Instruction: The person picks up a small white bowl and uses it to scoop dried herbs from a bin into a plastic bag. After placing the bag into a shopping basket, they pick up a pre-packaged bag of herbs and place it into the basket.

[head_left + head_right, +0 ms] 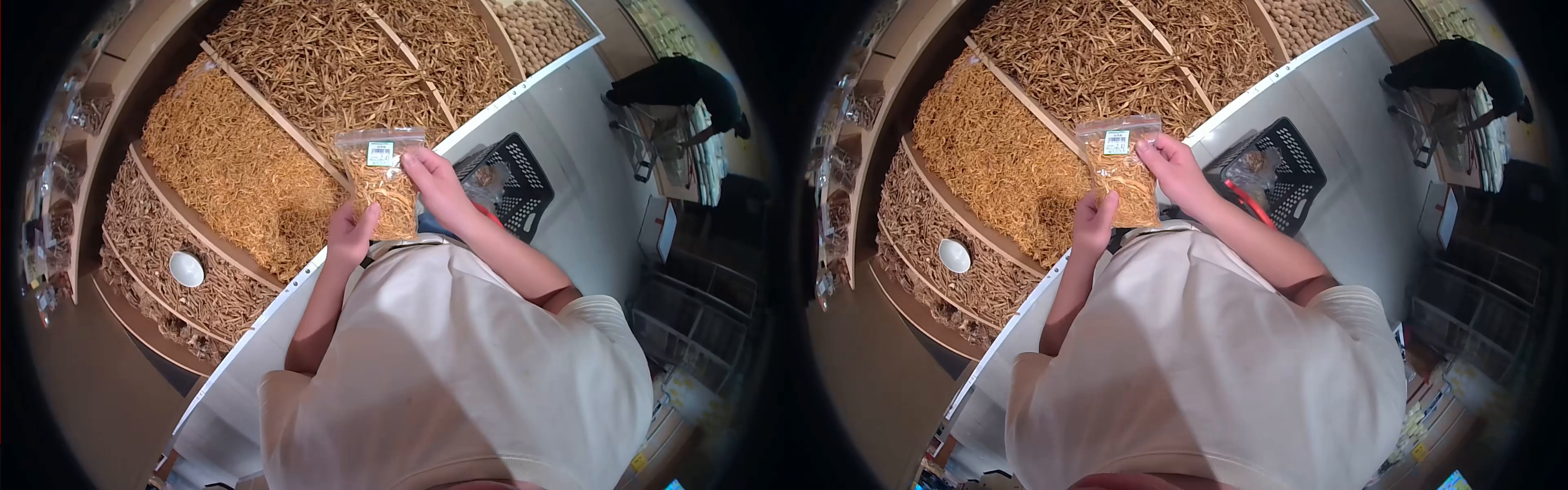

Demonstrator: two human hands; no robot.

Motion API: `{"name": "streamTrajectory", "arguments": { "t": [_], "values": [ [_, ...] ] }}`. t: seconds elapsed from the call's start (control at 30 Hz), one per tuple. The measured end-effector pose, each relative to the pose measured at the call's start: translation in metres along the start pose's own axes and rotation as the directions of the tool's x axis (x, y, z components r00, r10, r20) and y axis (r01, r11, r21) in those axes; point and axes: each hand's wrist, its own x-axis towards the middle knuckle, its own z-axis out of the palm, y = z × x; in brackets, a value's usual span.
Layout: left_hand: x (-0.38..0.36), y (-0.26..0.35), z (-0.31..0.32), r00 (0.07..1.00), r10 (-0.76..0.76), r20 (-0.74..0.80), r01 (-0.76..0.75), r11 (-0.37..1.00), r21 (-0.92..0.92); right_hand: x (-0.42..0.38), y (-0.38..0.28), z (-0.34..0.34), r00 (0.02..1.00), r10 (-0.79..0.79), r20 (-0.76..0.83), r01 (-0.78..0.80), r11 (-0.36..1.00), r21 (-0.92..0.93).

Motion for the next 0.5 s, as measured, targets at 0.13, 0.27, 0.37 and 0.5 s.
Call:
{"name": "streamTrajectory", "arguments": {
  "t": [0.13, 0.27, 0.37, 0.5],
  "values": [
    [0.007, 0.014, 0.015, 0.99, 0.046, 0.132, -0.039, 0.998, -0.059, -0.025, -0.007, -0.006, 0.998, 0.047, 0.044, -0.046, 0.999, -0.003],
    [0.018, 0.009, 0.039, 0.961, 0.181, 0.211, -0.166, 0.982, -0.085, -0.051, 0.002, -0.03, 0.986, -0.046, -0.16, 0.036, 0.997, -0.063],
    [0.026, -0.007, 0.038, 0.958, 0.012, 0.287, -0.018, 1.0, 0.017, -0.075, -0.002, -0.061, 0.9, -0.182, -0.396, 0.151, 0.983, -0.108],
    [0.032, -0.013, 0.048, 0.959, 0.011, 0.284, -0.015, 1.0, 0.014, -0.111, -0.003, -0.127, 0.649, -0.334, -0.684, 0.15, 0.937, -0.315]
  ]
}}
